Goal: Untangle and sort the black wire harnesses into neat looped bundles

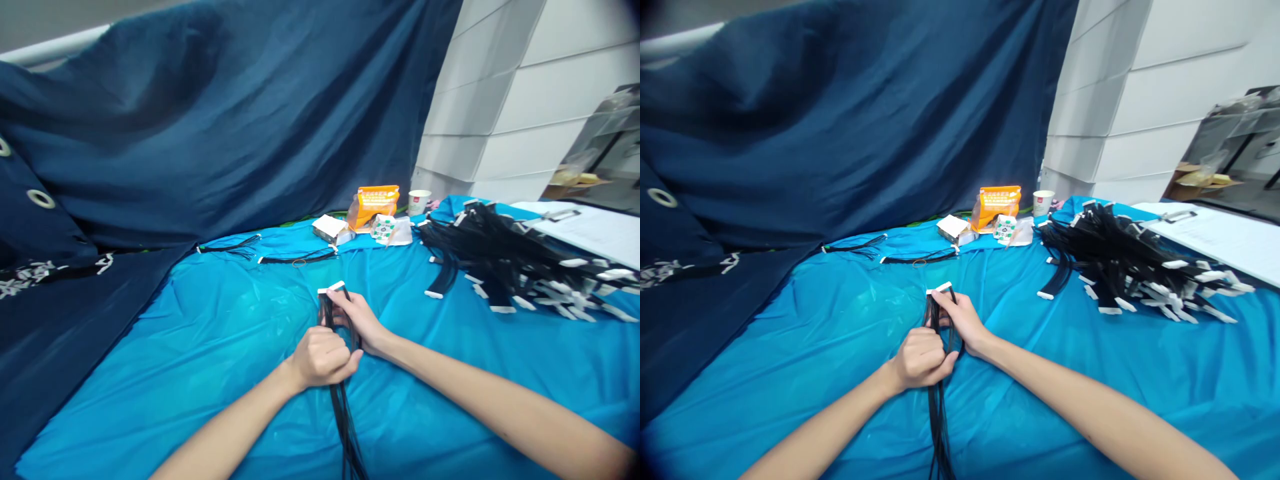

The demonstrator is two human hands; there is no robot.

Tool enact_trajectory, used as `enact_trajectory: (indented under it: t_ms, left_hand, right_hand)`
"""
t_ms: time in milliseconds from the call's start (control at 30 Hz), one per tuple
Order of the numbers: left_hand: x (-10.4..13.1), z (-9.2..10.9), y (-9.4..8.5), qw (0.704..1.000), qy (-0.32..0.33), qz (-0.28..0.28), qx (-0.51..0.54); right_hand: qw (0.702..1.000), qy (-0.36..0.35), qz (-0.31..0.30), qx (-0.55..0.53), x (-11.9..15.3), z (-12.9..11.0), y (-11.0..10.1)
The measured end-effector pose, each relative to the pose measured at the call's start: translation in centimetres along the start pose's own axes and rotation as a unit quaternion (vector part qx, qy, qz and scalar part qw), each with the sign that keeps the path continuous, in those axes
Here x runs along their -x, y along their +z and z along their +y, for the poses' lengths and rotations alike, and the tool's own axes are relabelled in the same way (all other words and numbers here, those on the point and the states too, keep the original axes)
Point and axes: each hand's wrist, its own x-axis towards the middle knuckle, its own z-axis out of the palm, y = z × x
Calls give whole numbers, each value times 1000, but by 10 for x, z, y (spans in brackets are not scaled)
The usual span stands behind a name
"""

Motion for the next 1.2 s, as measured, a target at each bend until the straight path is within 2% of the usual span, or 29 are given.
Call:
enact_trajectory:
  t_ms: [200,333,433,500,600,667,700,767,833,900,967,1067,1200]
  left_hand:
    - [2,0,2,999,-31,25,35]
    - [1,2,2,990,-97,5,100]
    - [-1,4,0,975,-175,12,135]
    - [-4,5,-4,955,-253,38,151]
    - [-8,-2,-13,904,-374,99,180]
    - [-9,-11,-20,881,-411,148,180]
    - [-8,-17,-23,881,-408,171,167]
    - [-5,-28,-28,908,-350,202,109]
    - [1,-38,-33,947,-240,211,20]
    - [7,-44,-36,966,-139,205,-74]
    - [11,-46,-38,974,-62,174,-133]
    - [12,-42,-39,981,73,95,-149]
    - [7,-30,-35,955,240,46,-169]
  right_hand:
    - [999,-24,24,27,-3,0,-2]
    - [999,-24,6,24,-2,2,-2]
    - [999,-24,-14,31,-1,3,-3]
    - [999,-21,-1,35,-2,4,-5]
    - [999,-15,29,19,-4,4,-7]
    - [999,-17,35,12,-4,3,-8]
    - [999,-16,37,12,-5,2,-9]
    - [999,-13,36,15,-4,1,-9]
    - [999,-5,29,18,-3,2,-9]
    - [1000,4,19,16,-1,3,-9]
    - [1000,14,11,5,0,3,-9]
    - [999,30,12,-31,1,1,-9]
    - [996,55,38,-60,0,-3,-11]
